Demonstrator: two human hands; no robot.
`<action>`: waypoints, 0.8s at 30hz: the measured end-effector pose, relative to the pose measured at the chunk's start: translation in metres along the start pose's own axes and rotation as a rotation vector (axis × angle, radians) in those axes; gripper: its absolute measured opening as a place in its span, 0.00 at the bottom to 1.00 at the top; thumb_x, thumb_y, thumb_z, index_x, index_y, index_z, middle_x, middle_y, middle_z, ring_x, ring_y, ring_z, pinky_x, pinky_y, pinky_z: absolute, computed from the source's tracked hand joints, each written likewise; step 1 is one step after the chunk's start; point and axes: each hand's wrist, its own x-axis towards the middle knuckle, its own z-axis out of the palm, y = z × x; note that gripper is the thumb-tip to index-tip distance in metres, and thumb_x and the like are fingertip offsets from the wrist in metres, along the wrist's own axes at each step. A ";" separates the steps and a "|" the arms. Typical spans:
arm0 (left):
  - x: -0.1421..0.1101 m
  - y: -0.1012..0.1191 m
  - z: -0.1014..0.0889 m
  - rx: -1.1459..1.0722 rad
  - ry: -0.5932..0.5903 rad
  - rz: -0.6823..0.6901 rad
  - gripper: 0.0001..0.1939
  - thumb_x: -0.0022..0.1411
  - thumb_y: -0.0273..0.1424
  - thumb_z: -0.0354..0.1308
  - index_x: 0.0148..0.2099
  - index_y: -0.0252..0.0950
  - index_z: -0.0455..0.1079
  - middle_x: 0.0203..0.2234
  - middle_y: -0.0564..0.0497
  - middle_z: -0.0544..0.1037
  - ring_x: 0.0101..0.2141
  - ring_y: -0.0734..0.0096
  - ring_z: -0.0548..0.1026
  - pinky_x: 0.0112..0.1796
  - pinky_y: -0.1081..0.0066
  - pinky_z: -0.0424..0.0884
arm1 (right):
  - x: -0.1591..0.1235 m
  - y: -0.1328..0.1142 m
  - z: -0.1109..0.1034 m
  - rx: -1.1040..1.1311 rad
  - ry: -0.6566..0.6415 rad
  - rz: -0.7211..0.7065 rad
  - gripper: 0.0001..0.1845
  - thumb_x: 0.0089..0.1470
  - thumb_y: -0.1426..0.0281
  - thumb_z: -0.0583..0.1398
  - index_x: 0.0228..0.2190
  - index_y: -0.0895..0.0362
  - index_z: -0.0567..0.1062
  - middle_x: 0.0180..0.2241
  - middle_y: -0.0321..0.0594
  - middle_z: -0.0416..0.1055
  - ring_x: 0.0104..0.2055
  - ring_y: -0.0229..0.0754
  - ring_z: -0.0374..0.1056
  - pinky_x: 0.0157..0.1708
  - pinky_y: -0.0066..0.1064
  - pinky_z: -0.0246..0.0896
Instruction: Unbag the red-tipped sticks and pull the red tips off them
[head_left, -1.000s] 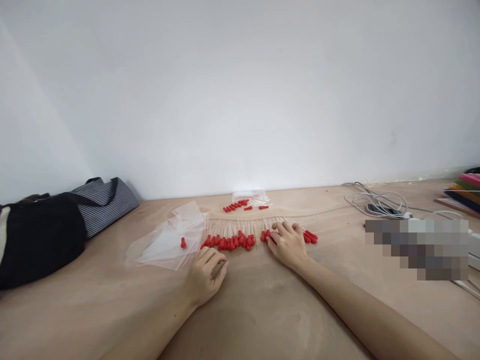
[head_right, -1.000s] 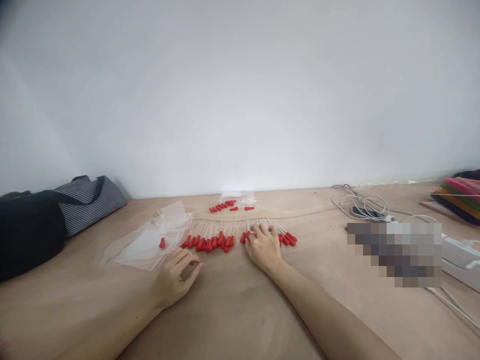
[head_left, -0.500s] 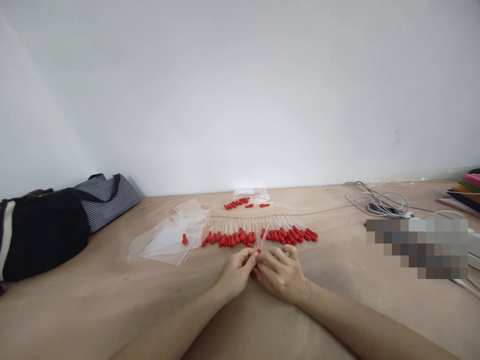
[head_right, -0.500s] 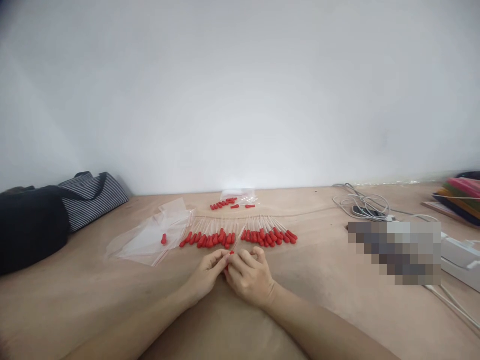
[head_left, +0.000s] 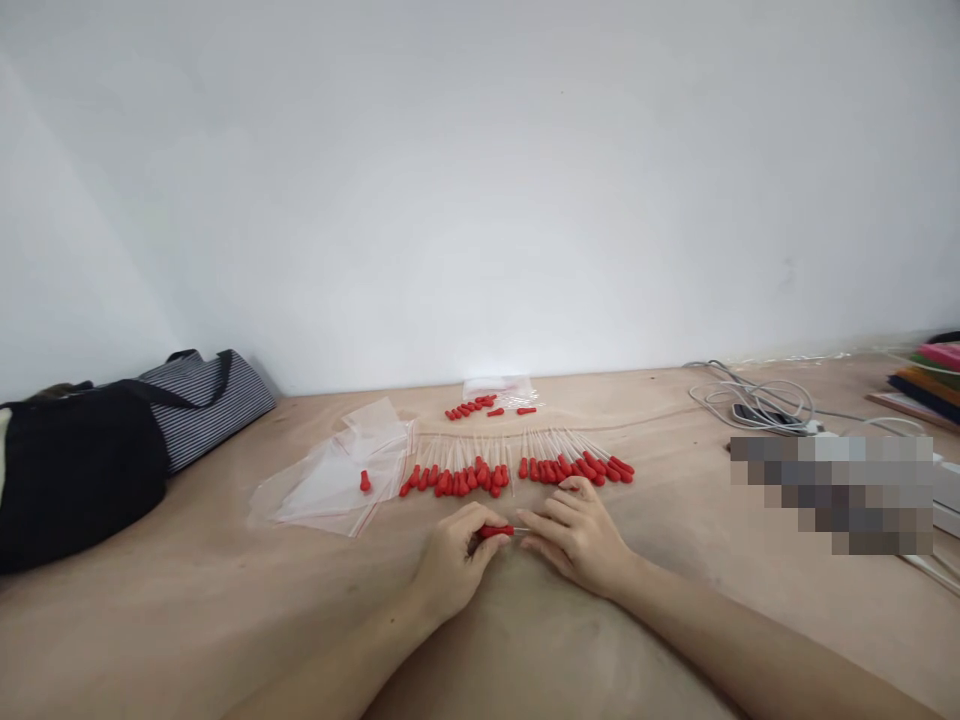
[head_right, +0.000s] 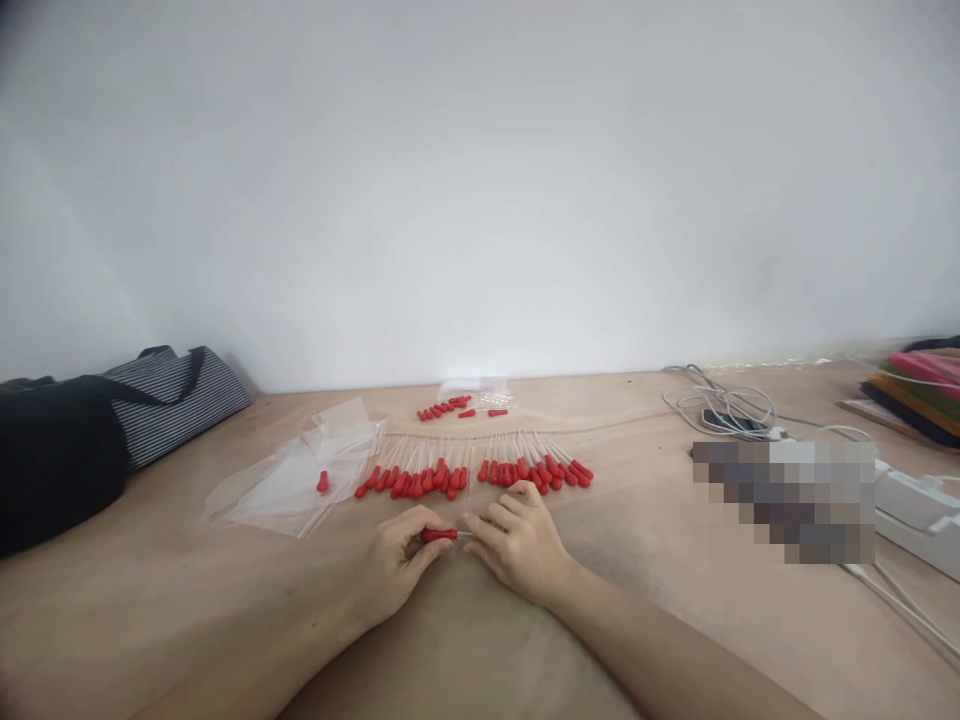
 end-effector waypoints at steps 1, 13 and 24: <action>0.000 -0.001 0.000 0.001 0.008 0.020 0.04 0.55 0.27 0.53 0.32 0.36 0.69 0.25 0.52 0.74 0.26 0.73 0.70 0.28 0.73 0.66 | 0.000 0.000 0.003 0.022 -0.013 -0.001 0.09 0.53 0.67 0.54 0.35 0.54 0.72 0.23 0.34 0.69 0.26 0.33 0.60 0.37 0.33 0.46; 0.004 -0.009 0.005 0.290 0.005 0.222 0.07 0.59 0.28 0.50 0.30 0.36 0.68 0.24 0.51 0.73 0.26 0.71 0.69 0.29 0.70 0.64 | 0.006 -0.003 0.009 0.012 -0.070 0.044 0.13 0.55 0.70 0.50 0.27 0.55 0.73 0.20 0.33 0.65 0.22 0.32 0.53 0.30 0.31 0.39; -0.002 -0.026 -0.025 0.242 0.067 0.069 0.09 0.59 0.28 0.48 0.28 0.36 0.67 0.23 0.52 0.72 0.26 0.72 0.69 0.28 0.72 0.65 | -0.012 0.018 0.002 0.005 -0.090 0.180 0.13 0.55 0.72 0.49 0.31 0.54 0.73 0.23 0.36 0.67 0.25 0.33 0.59 0.30 0.29 0.44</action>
